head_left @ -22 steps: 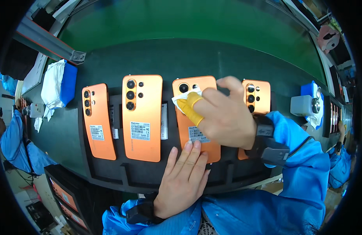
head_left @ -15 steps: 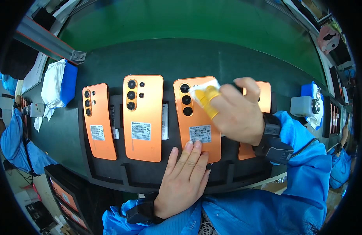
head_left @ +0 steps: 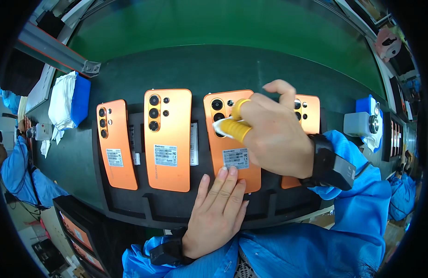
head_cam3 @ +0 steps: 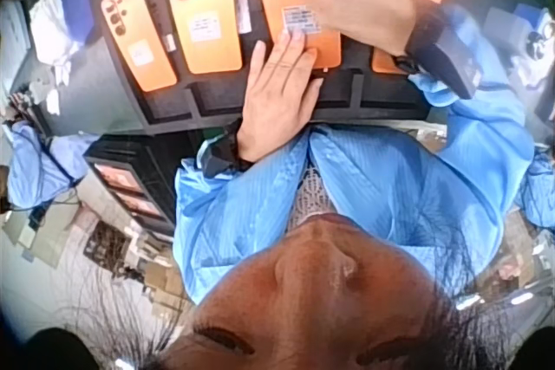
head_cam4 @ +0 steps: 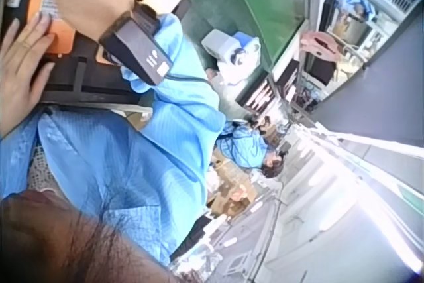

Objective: The recorder wipes the backs and camera modules of several orange mobile phones using a yellow-capped cloth and solvent at a factory assembly station.

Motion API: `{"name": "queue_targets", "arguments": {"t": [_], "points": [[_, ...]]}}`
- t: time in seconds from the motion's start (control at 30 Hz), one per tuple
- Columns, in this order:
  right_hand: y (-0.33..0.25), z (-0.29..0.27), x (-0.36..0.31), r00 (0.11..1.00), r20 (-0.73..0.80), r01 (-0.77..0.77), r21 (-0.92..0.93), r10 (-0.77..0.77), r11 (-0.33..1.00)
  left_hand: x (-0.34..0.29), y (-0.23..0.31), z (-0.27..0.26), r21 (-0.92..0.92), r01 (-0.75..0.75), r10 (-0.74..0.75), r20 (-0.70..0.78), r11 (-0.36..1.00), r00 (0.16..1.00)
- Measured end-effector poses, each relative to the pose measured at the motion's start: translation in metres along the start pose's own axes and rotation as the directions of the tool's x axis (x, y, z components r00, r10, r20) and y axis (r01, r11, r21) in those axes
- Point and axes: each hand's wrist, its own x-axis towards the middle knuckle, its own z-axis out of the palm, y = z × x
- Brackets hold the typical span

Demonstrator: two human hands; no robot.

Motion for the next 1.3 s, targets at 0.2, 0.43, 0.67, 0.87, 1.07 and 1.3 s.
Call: {"name": "queue_targets", "arguments": {"t": [0.2,0.43,0.67,0.87,1.07,1.3], "points": [[0.008,-0.009,0.004,0.995,-0.009,-0.101,-0.122,0.100,0.987,-0.001,0.001,-0.001,0.007,0.014,-0.014,0.003,1.000,1.000],[-0.008,0.017,-0.006,0.997,-0.058,0.040,-0.283,-0.058,0.958,0.002,0.001,-0.002,0.038,-0.021,0.022,-0.009,0.999,1.000],[0.020,0.013,0.010,0.980,-0.193,-0.123,-0.377,0.052,0.918,0.000,0.000,0.000,0.022,0.018,-0.018,-0.005,1.000,1.000],[0.006,0.014,0.013,0.997,-0.073,-0.032,-0.350,0.006,0.936,0.001,0.001,-0.001,0.061,-0.031,0.031,0.000,0.998,1.000],[0.006,0.013,-0.002,0.986,-0.119,-0.159,-0.417,0.120,0.895,0.002,0.001,-0.001,0.034,-0.004,0.005,-0.018,0.999,1.000],[-0.021,0.016,-0.027,0.980,-0.164,-0.162,-0.356,0.109,0.920,0.003,0.003,-0.002,0.025,-0.008,0.008,-0.022,1.000,1.000]]}}
